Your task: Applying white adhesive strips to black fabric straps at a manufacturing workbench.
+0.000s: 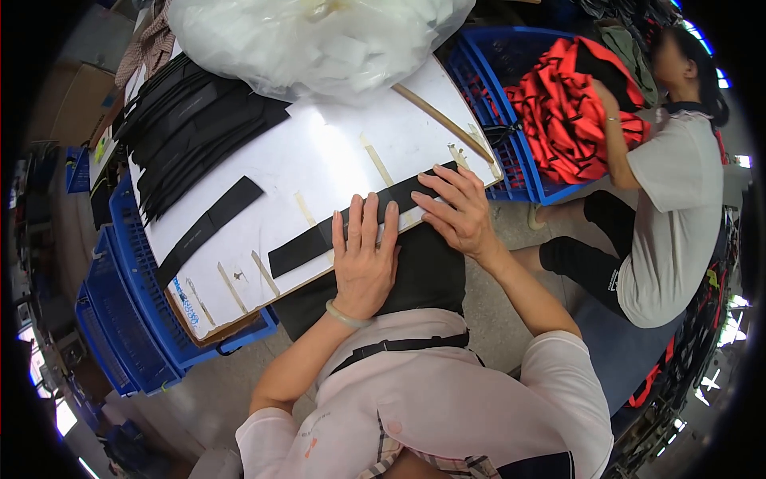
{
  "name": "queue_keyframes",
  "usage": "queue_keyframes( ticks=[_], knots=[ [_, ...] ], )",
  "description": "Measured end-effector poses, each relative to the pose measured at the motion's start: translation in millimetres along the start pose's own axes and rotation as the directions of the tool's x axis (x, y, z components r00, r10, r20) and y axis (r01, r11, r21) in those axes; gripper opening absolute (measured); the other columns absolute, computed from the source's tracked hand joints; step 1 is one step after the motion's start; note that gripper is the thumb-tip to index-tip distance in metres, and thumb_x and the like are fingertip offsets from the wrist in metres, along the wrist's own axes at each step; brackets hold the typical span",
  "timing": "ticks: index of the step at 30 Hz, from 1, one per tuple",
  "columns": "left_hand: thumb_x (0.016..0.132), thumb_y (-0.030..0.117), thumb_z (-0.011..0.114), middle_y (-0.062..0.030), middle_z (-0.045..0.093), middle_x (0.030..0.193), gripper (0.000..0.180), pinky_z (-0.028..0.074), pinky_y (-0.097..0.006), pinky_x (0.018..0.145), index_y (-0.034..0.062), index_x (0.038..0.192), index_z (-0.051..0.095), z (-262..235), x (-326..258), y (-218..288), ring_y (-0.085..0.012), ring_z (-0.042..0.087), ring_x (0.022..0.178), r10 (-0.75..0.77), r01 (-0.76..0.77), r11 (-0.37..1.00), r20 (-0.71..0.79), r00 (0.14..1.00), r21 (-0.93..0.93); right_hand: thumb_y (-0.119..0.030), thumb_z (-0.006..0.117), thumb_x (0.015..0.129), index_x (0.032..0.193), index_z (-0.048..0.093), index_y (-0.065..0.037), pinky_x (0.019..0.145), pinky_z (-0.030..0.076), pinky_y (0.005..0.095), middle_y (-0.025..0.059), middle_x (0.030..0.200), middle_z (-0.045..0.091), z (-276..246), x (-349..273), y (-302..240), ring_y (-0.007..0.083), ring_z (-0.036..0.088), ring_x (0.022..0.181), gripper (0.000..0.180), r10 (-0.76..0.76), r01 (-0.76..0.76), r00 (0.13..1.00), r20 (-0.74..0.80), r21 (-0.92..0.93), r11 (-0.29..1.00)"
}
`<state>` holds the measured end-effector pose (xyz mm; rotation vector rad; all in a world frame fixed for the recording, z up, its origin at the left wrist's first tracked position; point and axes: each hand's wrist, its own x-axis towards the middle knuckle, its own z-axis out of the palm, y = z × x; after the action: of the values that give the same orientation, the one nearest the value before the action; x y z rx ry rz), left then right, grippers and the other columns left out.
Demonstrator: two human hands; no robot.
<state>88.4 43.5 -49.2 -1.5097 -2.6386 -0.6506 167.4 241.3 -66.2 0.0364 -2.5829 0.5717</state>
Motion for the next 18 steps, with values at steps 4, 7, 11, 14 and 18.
queue_keyframes(
  ticks=[4, 7, 11, 14, 18],
  knots=[
    [0.072, 0.01, 0.072, -0.0186, 0.034, 0.148, 0.077, 0.02, -0.053, 0.113, 0.0055, 0.142, 0.04, 1.9, -1.0, 1.7, -0.0366, 0.029, 0.14, -0.016, 0.016, 1.0, -0.007, 1.0, -0.001, -0.017, 0.073, 0.078, 0.113, 0.069, -0.017, 0.105, 0.033, 0.043, 0.0026, 0.126, 0.061, 0.4, 0.1, 0.3, 0.024, 0.051, 0.123, 0.036, 0.007, -0.007, 1.0, -0.003, 0.008, 1.0],
    [0.072, 0.011, 0.073, -0.0184, 0.033, 0.148, 0.078, 0.02, -0.053, 0.113, 0.0049, 0.142, 0.04, 4.2, -1.3, 1.6, -0.0365, 0.028, 0.14, -0.03, 0.03, 0.999, -0.002, 1.0, -0.018, -0.016, 0.073, 0.077, 0.112, 0.069, -0.017, 0.105, 0.033, 0.0435, 0.0031, 0.126, 0.061, 0.3, 1.1, 0.4, 0.0239, 0.051, 0.123, 0.035, 0.016, -0.016, 1.0, -0.003, 0.015, 1.0],
    [0.071, 0.013, 0.074, -0.0189, 0.032, 0.148, 0.08, 0.02, -0.053, 0.113, 0.003, 0.142, 0.039, 6.4, -1.9, 2.7, -0.0364, 0.027, 0.14, -0.044, 0.044, 0.999, -0.004, 0.999, -0.019, -0.015, 0.073, 0.077, 0.111, 0.07, -0.015, 0.105, 0.032, 0.0444, 0.0042, 0.125, 0.062, -0.3, 2.5, -1.2, 0.0244, 0.051, 0.123, 0.033, 0.029, -0.029, 1.0, 0.0, 0.026, 0.999],
    [0.07, 0.015, 0.075, -0.0201, 0.033, 0.147, 0.081, 0.02, -0.054, 0.113, 0.0016, 0.141, 0.038, 6.7, -1.3, 5.0, -0.0368, 0.027, 0.14, -0.057, 0.057, 0.998, -0.012, 0.998, -0.012, -0.015, 0.072, 0.079, 0.111, 0.071, -0.014, 0.105, 0.032, 0.0448, 0.0044, 0.124, 0.062, -1.5, 4.8, -2.5, 0.0248, 0.051, 0.123, 0.032, 0.021, -0.022, 1.0, 0.008, 0.031, 0.999],
    [0.084, 0.013, 0.058, -0.0227, 0.038, 0.144, 0.055, 0.024, -0.055, 0.111, -0.0036, 0.135, 0.045, 6.7, -0.4, 5.8, -0.0393, 0.033, 0.137, -0.038, 0.041, 0.998, -0.059, 0.998, 0.045, -0.015, 0.07, 0.08, 0.111, 0.07, -0.012, 0.106, 0.032, 0.0451, 0.0051, 0.124, 0.061, -2.0, 4.1, -4.6, 0.0254, 0.05, 0.124, 0.031, 0.048, -0.049, 0.998, 0.034, 0.011, 0.999]
  ],
)
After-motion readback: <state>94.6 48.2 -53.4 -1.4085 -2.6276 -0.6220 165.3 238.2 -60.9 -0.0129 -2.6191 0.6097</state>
